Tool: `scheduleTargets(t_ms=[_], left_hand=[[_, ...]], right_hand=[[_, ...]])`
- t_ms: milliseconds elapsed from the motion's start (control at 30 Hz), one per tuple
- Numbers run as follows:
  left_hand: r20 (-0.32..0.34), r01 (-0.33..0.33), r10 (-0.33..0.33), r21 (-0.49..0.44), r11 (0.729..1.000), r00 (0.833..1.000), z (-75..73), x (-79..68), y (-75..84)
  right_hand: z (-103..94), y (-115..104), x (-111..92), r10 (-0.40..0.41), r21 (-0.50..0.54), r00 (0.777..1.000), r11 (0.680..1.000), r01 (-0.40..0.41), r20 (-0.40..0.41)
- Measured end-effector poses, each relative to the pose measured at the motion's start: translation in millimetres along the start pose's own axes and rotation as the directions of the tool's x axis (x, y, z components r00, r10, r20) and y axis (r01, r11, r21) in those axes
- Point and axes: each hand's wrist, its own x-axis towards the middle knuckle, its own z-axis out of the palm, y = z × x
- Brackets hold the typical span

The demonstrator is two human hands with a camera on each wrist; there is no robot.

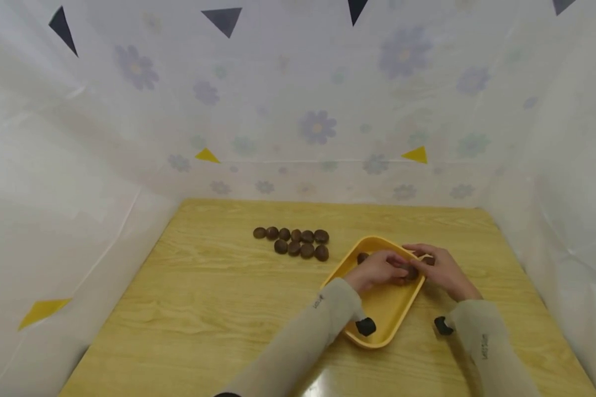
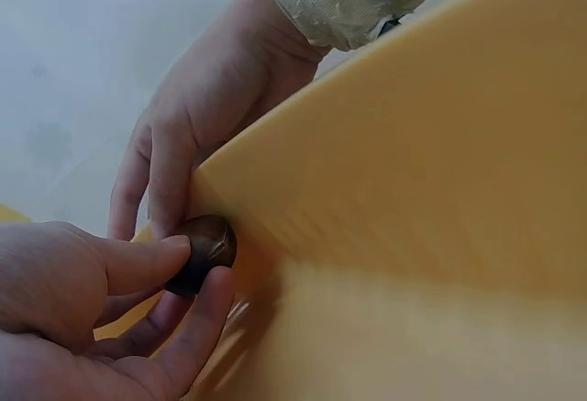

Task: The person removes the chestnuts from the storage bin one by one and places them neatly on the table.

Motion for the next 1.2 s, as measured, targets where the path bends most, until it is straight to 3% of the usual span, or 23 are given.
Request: scheduleTargets(t_ms=[433,833,1200], left_hand=[[-0.013,-0.015,0.015,0.01,1.0,1.0,-1.1,-1.7,1.5],[-0.017,-0.057,0.058,0.068,0.996,0.998,-12.5,-2.3,6.5],[-0.029,-0.097,0.107,0.233,0.968,0.994,-28.3,-9.3,19.9]], right_hand=[[1.1,-2.6,-3.3,-0.007,-0.015,1.0,1.0,0.006,-0.003],[3.0,-3.8,-1.2,-0.012,-0.007,1.0,1.0,0.011,-0.015],[1.1,-3.1,-1.1,0.013,-0.02,1.0,1.0,-0.013,-0.005]])
